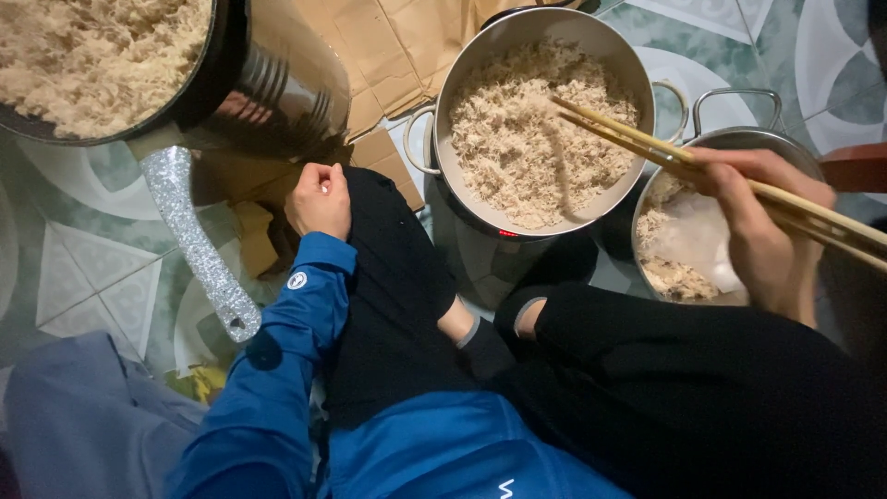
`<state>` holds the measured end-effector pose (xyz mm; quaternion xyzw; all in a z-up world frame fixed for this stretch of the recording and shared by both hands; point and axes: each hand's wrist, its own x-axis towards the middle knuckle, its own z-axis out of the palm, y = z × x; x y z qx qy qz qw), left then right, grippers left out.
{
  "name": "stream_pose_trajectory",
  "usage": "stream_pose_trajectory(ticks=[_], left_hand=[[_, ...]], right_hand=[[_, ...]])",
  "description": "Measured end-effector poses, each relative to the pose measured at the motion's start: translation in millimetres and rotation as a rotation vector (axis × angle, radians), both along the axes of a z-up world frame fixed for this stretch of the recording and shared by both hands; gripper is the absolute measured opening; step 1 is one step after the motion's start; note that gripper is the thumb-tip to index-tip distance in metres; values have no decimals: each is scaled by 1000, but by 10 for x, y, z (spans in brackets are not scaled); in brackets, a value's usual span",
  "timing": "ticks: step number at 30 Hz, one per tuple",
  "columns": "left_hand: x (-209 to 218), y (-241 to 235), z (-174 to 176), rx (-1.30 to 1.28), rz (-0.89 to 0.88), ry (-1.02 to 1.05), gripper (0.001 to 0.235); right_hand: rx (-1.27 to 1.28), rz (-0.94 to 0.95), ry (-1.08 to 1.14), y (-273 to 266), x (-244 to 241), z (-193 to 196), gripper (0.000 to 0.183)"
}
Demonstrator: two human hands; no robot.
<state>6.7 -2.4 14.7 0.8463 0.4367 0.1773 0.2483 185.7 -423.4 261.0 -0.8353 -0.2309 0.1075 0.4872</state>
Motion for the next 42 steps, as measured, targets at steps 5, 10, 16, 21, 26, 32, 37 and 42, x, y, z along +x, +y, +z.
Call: stream_pose_trajectory(ticks=[5, 10, 16, 21, 26, 32, 37, 42], left_hand=[[8, -6, 38, -10, -8, 8, 23], [-1, 10, 2, -4, -2, -8, 22], [11, -19, 55, -15, 23, 22, 22], [10, 6, -7, 16, 8, 23, 22], [-8, 5, 33, -12, 21, 3, 24], [-19, 16, -22, 7, -10, -7, 23], [-2, -2, 7, 1, 5, 11, 23], [-10, 24, 6, 13, 0, 17, 23]], right_hand=[[-124, 45, 69, -16, -31, -233, 13], [276, 104, -272, -2, 209, -1332, 10], [20, -186, -17, -23, 191, -476, 9], [-66, -110, -187, -208, 162, -374, 14], [75, -71, 79, -63, -71, -505, 15], [140, -38, 190, -230, -15, -368, 17], [-78, -125, 0, -295, 7, -360, 19], [54, -60, 189, -99, -103, -546, 25]])
